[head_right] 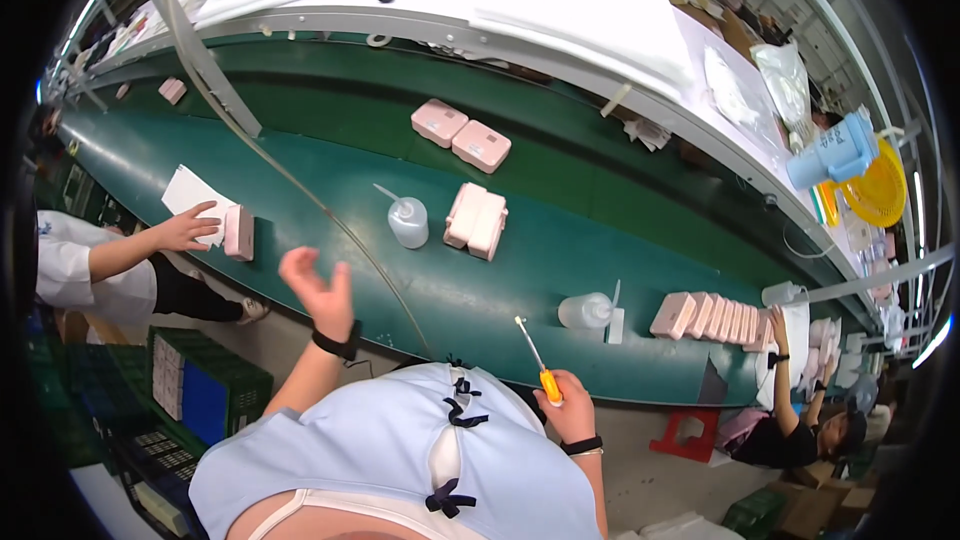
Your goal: The person picks up a pink device, wipes its surfaces with a cloth, and blows air onto it using a nozzle. They repeat these actions with several other pink devices before placing them back on the table.
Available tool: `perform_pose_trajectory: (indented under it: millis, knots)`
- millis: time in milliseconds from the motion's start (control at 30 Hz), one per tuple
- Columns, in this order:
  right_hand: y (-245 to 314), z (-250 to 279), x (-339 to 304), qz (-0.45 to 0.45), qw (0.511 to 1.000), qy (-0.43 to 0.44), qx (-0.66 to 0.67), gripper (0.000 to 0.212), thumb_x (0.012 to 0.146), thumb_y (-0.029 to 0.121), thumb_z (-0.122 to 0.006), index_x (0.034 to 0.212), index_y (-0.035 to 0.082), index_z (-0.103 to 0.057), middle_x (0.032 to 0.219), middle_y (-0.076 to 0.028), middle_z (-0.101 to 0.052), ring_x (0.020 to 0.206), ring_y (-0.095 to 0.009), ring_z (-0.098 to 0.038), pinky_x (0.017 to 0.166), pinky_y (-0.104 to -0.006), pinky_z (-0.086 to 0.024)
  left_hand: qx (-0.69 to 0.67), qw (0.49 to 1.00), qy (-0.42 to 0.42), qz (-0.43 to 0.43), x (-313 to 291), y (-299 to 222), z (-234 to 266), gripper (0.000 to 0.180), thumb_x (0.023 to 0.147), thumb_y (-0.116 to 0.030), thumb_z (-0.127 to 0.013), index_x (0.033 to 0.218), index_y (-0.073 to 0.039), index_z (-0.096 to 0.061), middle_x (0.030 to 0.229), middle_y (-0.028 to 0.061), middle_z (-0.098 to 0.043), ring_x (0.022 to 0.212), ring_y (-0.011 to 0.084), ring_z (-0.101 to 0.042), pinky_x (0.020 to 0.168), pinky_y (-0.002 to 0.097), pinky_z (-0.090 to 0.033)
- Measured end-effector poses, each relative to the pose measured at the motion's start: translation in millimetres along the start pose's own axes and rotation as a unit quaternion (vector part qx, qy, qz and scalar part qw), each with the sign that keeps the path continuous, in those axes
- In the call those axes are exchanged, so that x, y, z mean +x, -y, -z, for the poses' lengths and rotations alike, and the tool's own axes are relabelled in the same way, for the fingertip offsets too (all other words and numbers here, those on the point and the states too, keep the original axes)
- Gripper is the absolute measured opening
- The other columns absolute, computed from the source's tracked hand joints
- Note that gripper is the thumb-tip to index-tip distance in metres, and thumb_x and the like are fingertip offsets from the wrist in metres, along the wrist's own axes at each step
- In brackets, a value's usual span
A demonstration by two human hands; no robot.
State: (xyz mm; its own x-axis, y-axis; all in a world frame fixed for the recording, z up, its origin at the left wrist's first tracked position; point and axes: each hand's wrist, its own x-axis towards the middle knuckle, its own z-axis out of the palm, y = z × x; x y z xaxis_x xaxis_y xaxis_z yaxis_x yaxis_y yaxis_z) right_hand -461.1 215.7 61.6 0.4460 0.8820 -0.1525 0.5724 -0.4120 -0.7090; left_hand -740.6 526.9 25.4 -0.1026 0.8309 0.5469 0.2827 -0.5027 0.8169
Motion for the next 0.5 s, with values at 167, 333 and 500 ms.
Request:
perform_pose_trajectory:
  millis: [167,333,500]
  knots:
    - [-9.0,3.2,-7.7,-0.038,0.999,-0.027,0.011,0.030,0.076,0.009,-0.077,0.101,-0.001,-0.064,0.108,-0.015,-0.066,0.096,-0.033,-0.064,0.084,-0.0358,-0.051,-0.089,0.890,0.435,-0.099,-22.7,-77.1,-86.3,0.072,0.073,-0.023,-0.080,0.133,-0.006,-0.043,0.137,0.0208,-0.036,0.128,0.0395,-0.037,0.108,0.0453,-0.032]
    - [-22.4,8.7,-21.0,-0.021,1.000,-0.013,0.018,0.031,0.079,0.016,-0.077,0.104,0.003,-0.064,0.110,-0.012,-0.065,0.096,-0.032,-0.064,0.082,-0.0361,-0.052,0.110,0.906,0.408,-0.021,-45.1,-24.7,-185.2,0.091,0.067,-0.034,-0.086,0.140,-0.006,-0.038,0.145,0.0279,-0.029,0.136,0.0459,-0.027,0.112,0.0535,-0.028]
    - [-52.8,23.2,-36.0,-0.036,0.999,0.005,0.021,0.032,0.078,0.012,-0.077,0.104,0.000,-0.063,0.109,-0.015,-0.065,0.098,-0.033,-0.063,0.084,-0.0356,-0.051,0.256,0.897,0.361,0.001,-12.1,-3.7,-231.2,0.109,0.060,-0.040,-0.088,0.147,-0.008,-0.030,0.142,0.0289,-0.034,0.131,0.0483,-0.038,0.109,0.0519,-0.035]
